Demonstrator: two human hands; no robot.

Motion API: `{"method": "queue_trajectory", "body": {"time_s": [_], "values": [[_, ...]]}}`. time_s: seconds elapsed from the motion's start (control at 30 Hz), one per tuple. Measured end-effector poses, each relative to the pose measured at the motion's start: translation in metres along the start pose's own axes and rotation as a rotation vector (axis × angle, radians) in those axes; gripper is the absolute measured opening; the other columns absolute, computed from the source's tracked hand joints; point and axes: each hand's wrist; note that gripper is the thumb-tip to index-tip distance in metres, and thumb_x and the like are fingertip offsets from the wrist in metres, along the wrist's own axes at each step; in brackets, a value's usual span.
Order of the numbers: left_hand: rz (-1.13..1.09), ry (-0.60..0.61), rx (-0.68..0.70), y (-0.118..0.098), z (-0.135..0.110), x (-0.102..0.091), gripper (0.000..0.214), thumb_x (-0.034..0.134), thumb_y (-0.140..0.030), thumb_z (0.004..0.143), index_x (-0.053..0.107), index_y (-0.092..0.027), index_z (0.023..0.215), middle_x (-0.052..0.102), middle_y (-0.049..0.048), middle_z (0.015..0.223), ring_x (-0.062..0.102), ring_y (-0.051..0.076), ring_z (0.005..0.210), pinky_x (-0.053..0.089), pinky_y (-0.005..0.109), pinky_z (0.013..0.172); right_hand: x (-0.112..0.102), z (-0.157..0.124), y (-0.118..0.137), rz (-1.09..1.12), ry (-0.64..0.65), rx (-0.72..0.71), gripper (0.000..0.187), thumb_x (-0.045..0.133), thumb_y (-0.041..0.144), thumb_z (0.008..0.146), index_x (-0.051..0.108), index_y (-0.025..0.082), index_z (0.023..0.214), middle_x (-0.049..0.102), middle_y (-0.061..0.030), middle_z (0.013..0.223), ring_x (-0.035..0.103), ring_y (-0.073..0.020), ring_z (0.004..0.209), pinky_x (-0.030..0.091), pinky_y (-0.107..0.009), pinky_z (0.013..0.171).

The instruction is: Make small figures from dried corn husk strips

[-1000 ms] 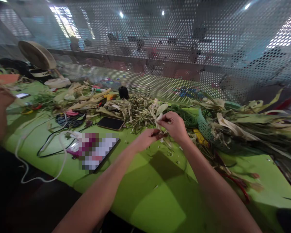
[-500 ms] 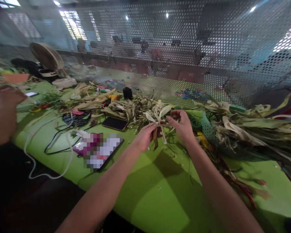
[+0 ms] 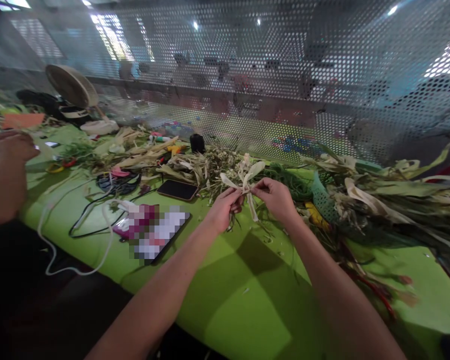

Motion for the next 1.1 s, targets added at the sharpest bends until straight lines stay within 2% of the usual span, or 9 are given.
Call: {"method": "queue_trajectory", "body": {"time_s": [0.1, 0.23, 0.33, 0.4, 0.47, 0.63, 0.77, 0.97, 1.1], "values": [[0.030, -0.033, -0.011, -0.001, -0.002, 0.001, 0.028, 0.072, -0.038, 0.075, 0.057, -0.014, 0.074, 0.041, -0.0050, 0.058, 0.031, 0.004, 0.049, 0.020, 0.022, 0.048, 0.000, 0.001, -0.004, -0.011, -0.030, -0.025, 0.024, 0.069, 0.043, 0.074, 0.067, 0.019, 0.073, 0.068, -0.0009, 0.068, 0.057, -0.0161, 0.063, 0.042, -0.028, 0.062], [0.055, -0.010, -0.030, 0.001, -0.001, 0.000, 0.029, 0.071, -0.040, 0.077, 0.062, -0.012, 0.077, 0.042, -0.0047, 0.057, 0.031, 0.004, 0.047, 0.020, 0.022, 0.046, -0.002, 0.002, -0.008, -0.084, -0.029, -0.051, 0.019, 0.067, 0.038, 0.078, 0.066, 0.020, 0.074, 0.068, -0.0014, 0.069, 0.058, -0.0176, 0.065, 0.043, -0.029, 0.063], [0.016, -0.022, -0.044, 0.002, 0.001, -0.002, 0.028, 0.070, -0.038, 0.077, 0.065, -0.012, 0.085, 0.056, -0.0004, 0.066, 0.045, 0.005, 0.052, 0.034, 0.022, 0.051, -0.005, 0.000, -0.004, -0.227, -0.107, -0.183, 0.014, 0.067, 0.034, 0.080, 0.068, 0.021, 0.080, 0.069, -0.0051, 0.082, 0.061, -0.0230, 0.082, 0.044, -0.035, 0.077], [-0.051, -0.044, -0.069, 0.001, 0.002, -0.003, 0.028, 0.071, -0.037, 0.076, 0.066, -0.013, 0.090, 0.064, 0.0036, 0.076, 0.057, 0.010, 0.063, 0.045, 0.025, 0.062, -0.007, -0.002, 0.003, -0.314, -0.236, -0.286, 0.016, 0.070, 0.033, 0.079, 0.069, 0.022, 0.090, 0.068, -0.0085, 0.097, 0.058, -0.0281, 0.100, 0.041, -0.041, 0.089], [-0.133, -0.070, -0.077, 0.000, 0.003, -0.002, 0.027, 0.073, -0.035, 0.075, 0.067, -0.014, 0.093, 0.068, 0.0061, 0.084, 0.063, 0.013, 0.074, 0.050, 0.029, 0.072, -0.005, -0.006, 0.010, -0.340, -0.315, -0.332, 0.019, 0.071, 0.033, 0.079, 0.068, 0.022, 0.095, 0.066, -0.0097, 0.102, 0.055, -0.0302, 0.106, 0.038, -0.043, 0.092], [-0.246, -0.084, -0.038, 0.001, 0.004, -0.001, 0.029, 0.078, -0.030, 0.071, 0.069, -0.018, 0.096, 0.070, 0.0035, 0.093, 0.061, 0.010, 0.074, 0.045, 0.023, 0.066, 0.017, -0.017, 0.018, -0.349, -0.096, -0.327, 0.014, 0.067, 0.035, 0.082, 0.067, 0.021, 0.080, 0.068, -0.0069, 0.085, 0.058, -0.0247, 0.084, 0.041, -0.037, 0.077], [-0.230, -0.062, -0.038, 0.001, 0.003, -0.001, 0.032, 0.080, -0.030, 0.068, 0.070, -0.018, 0.096, 0.071, 0.0038, 0.094, 0.059, 0.010, 0.075, 0.042, 0.021, 0.063, 0.029, -0.022, 0.015, -0.345, -0.105, -0.276, 0.012, 0.065, 0.030, 0.082, 0.067, 0.021, 0.076, 0.069, -0.0060, 0.080, 0.059, -0.0233, 0.079, 0.041, -0.034, 0.072], [-0.048, -0.124, -0.023, -0.006, 0.001, -0.003, 0.035, 0.078, -0.036, 0.068, 0.071, -0.015, 0.095, 0.071, 0.0059, 0.088, 0.061, 0.014, 0.075, 0.047, 0.027, 0.069, 0.019, -0.020, 0.017, -0.147, 0.021, -0.103, 0.017, 0.062, 0.035, 0.085, 0.071, 0.022, 0.081, 0.071, -0.0007, 0.074, 0.061, -0.0178, 0.065, 0.040, -0.028, 0.061], [0.059, -0.095, 0.038, -0.006, 0.005, -0.007, 0.030, 0.076, -0.038, 0.071, 0.070, -0.012, 0.084, 0.065, 0.0033, 0.074, 0.057, 0.011, 0.067, 0.045, 0.027, 0.071, 0.011, -0.018, 0.020, -0.219, 0.014, -0.150, 0.018, 0.062, 0.037, 0.086, 0.072, 0.023, 0.080, 0.071, -0.0014, 0.074, 0.060, -0.0181, 0.065, 0.039, -0.028, 0.061]]}}
Point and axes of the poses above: each hand's wrist, its own z-axis towards the middle knuckle, its own x-axis out of the palm, y = z × x
